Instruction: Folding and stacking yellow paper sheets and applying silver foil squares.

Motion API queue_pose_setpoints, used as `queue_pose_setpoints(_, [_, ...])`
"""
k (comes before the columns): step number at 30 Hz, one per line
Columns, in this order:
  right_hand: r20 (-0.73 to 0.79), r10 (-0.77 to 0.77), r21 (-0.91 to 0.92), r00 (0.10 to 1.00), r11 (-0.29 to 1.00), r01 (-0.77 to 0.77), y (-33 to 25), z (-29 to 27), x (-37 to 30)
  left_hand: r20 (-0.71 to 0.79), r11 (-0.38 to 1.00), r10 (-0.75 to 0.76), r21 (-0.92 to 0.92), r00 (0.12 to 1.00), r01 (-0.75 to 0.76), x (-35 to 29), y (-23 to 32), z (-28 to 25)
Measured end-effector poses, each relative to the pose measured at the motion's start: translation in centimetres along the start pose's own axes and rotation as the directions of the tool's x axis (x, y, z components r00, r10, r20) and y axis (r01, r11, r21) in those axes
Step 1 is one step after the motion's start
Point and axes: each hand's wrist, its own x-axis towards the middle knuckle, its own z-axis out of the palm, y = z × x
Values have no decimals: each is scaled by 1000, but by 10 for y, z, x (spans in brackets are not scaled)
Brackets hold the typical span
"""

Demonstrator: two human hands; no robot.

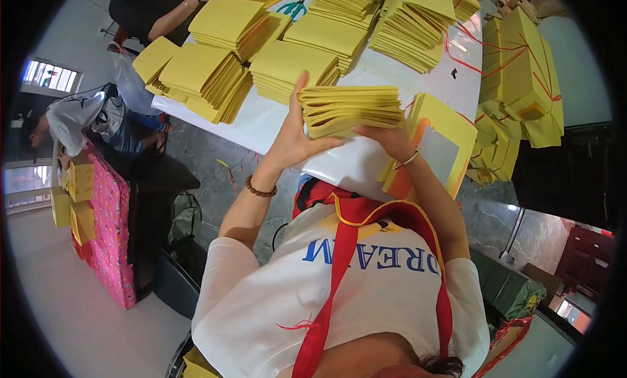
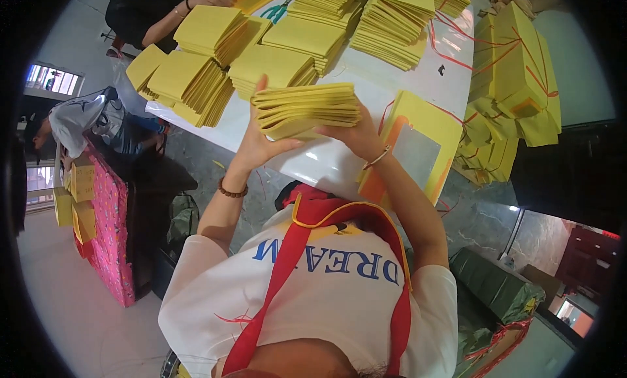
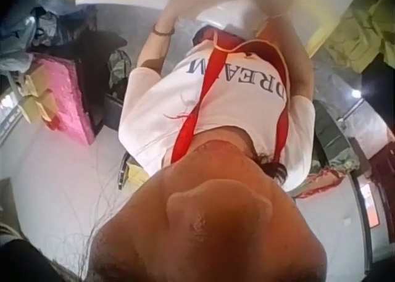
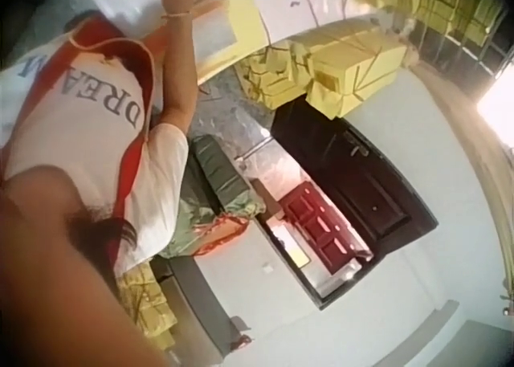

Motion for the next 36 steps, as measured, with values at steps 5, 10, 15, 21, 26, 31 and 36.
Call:
queue_pose_setpoints(5, [44,-143,137,989,981,135,29,1,-6,94,961,-247,-107,965,256,-18,-51,5])
queue_pose_setpoints(10, [20,-119,208,993,972,112,25,15,-14,36,978,-123,-166,992,127,-26,-71,17])
queue_pose_setpoints(15, [67,-150,156,986,978,138,23,14,-19,103,970,-193,-130,976,205,-22,-61,11])
queue_pose_setpoints(21, [102,-363,-375,926,849,374,22,5,-25,74,974,-182,-121,981,190,-23,-63,12])
queue_pose_setpoints(26, [77,-299,-549,951,784,291,14,-1,-23,103,983,-183,24,978,181,-23,-65,11])
queue_pose_setpoints(31, [132,-412,-439,902,791,426,21,4,-20,69,970,-221,-87,973,227,-22,-63,14])
queue_pose_setpoints(36, [175,-486,-528,856,687,499,19,6,-20,42,980,-137,-139,990,142,-22,-70,17])
